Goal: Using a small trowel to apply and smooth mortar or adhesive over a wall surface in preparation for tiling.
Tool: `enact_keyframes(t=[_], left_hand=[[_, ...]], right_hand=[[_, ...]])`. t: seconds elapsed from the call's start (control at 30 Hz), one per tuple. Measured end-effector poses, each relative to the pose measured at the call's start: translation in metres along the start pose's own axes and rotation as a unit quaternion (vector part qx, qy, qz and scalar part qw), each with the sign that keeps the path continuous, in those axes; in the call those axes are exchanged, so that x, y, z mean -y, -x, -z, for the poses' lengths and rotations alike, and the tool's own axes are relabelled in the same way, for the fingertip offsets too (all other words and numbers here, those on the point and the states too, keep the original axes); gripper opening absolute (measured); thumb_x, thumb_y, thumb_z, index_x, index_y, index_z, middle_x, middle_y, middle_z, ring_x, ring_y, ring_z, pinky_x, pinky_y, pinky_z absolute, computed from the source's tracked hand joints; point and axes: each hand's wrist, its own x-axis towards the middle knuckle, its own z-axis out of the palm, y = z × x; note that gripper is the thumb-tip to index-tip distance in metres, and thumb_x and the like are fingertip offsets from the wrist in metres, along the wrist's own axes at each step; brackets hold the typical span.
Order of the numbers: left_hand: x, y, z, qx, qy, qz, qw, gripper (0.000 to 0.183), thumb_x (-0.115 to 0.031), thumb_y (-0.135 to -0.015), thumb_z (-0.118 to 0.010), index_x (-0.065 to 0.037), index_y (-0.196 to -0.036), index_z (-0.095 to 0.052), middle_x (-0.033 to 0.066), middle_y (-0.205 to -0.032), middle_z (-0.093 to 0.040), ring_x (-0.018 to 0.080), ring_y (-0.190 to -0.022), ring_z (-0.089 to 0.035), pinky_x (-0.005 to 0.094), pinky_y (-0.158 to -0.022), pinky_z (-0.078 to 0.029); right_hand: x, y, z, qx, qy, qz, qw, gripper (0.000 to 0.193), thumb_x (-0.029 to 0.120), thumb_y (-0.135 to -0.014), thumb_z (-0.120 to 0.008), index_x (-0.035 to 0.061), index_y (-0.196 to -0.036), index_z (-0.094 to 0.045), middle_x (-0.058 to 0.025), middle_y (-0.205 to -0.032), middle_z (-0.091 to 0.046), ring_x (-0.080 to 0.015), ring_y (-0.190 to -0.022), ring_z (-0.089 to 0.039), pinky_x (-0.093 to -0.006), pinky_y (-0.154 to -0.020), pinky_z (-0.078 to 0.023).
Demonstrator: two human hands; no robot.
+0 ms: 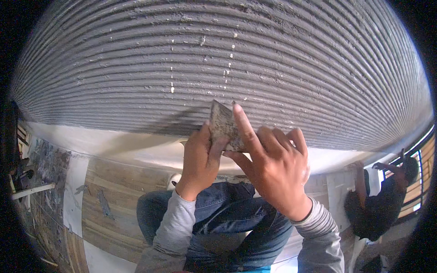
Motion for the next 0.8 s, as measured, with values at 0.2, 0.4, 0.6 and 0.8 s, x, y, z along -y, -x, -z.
enact_keyframes(t=[0.2, 0.4, 0.6, 0.8], left_hand=[[0.003, 0.001, -0.001, -0.011, 0.015, 0.035, 0.999, 0.028, -0.028, -0.097, -0.061, 0.0, -0.101, -0.059, 0.0206, -0.08, -0.064, 0.0435, -0.073, -0.058, 0.0498, -0.068, -0.043], [-0.002, 0.002, -0.003, -0.016, -0.035, -0.036, 0.999, 0.025, -0.026, -0.097, -0.061, 0.0, -0.097, -0.058, 0.0182, -0.077, -0.063, 0.0395, -0.073, -0.059, 0.0457, -0.069, -0.041], [0.003, 0.004, -0.005, 0.006, -0.057, -0.048, 0.997, 0.028, -0.028, -0.097, -0.062, -0.001, -0.092, -0.056, 0.0164, -0.078, -0.062, 0.0372, -0.072, -0.059, 0.0442, -0.069, -0.041], [0.005, 0.003, -0.009, 0.016, -0.063, -0.044, 0.997, 0.03, -0.031, -0.097, -0.062, -0.001, -0.092, -0.056, 0.0155, -0.076, -0.061, 0.0366, -0.071, -0.059, 0.044, -0.068, -0.04]], right_hand=[[0.004, -0.007, -0.001, 0.021, -0.01, -0.014, 1.0, 0.084, 0.043, -0.076, -0.078, 0.0185, -0.151, -0.048, 0.0038, -0.072, -0.054, -0.0105, -0.064, -0.053, -0.0308, -0.067, -0.034], [0.002, 0.009, 0.0, 0.015, 0.015, -0.021, 1.0, 0.085, 0.044, -0.075, -0.08, 0.0167, -0.15, -0.05, 0.0045, -0.069, -0.052, -0.0104, -0.062, -0.052, -0.0305, -0.068, -0.036], [0.005, 0.011, 0.001, 0.019, -0.001, -0.043, 0.999, 0.09, 0.047, -0.071, -0.081, 0.0155, -0.15, -0.05, 0.0048, -0.07, -0.061, -0.0108, -0.062, -0.054, -0.0309, -0.07, -0.032], [0.002, 0.015, -0.003, 0.018, -0.013, -0.062, 0.998, 0.093, 0.045, -0.07, -0.084, 0.0151, -0.15, -0.049, 0.0041, -0.071, -0.063, -0.0116, -0.062, -0.054, -0.0316, -0.07, -0.033]])
